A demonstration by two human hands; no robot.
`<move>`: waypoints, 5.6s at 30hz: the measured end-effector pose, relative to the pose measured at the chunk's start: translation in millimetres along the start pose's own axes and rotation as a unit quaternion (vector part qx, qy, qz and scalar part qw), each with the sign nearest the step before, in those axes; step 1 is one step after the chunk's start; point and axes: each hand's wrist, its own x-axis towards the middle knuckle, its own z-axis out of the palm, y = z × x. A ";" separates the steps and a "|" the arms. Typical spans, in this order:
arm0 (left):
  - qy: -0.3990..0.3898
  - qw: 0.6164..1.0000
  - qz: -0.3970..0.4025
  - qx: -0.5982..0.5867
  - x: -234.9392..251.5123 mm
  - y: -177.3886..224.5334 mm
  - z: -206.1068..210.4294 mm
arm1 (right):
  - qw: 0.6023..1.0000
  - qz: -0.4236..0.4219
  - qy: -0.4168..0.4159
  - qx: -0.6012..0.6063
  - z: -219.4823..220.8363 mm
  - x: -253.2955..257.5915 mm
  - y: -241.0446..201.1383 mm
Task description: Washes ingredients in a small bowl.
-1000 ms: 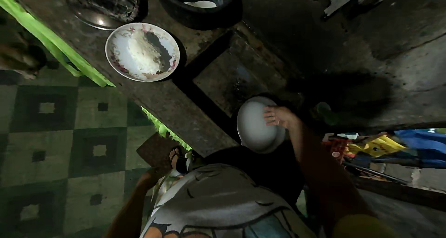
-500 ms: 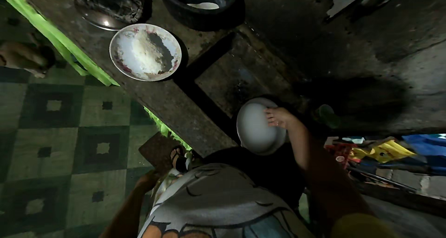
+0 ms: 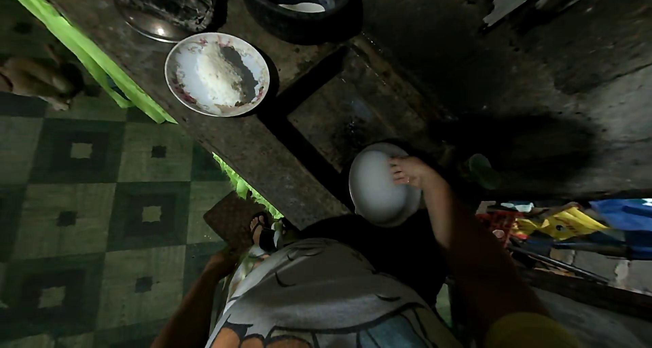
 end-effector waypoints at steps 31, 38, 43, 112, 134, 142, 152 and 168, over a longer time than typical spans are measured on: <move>-0.021 0.999 -0.021 -0.036 24.4 -33.0 4.9 | 0.999 0.000 -0.023 -0.027 58.7 -11.0 -45.2; -0.025 1.000 -0.002 0.001 25.6 -18.2 0.9 | 0.999 -0.024 -0.046 -0.009 50.9 -13.1 -38.6; -0.025 1.000 -0.001 0.015 24.1 -12.3 -3.8 | 0.995 -0.057 -0.072 0.038 38.4 -30.5 -30.6; 0.440 0.785 0.436 0.017 -64.3 195.0 -171.2 | 0.995 -0.087 0.001 0.045 -1.0 -82.0 69.6; 0.030 0.998 -0.043 -0.042 13.4 -93.0 12.7 | 0.998 0.034 0.028 0.048 33.3 -47.5 64.0; 0.071 0.994 -0.002 -0.088 2.6 -30.2 -27.7 | 0.997 0.037 0.024 0.060 35.1 -48.0 62.5; 0.069 0.994 -0.023 -0.077 -5.9 -51.0 -17.1 | 0.997 0.032 0.001 0.076 32.0 -55.2 54.0; 0.081 0.994 -0.018 -0.078 -2.4 -33.5 -17.5 | 0.998 0.012 0.024 0.065 2.1 -15.0 37.2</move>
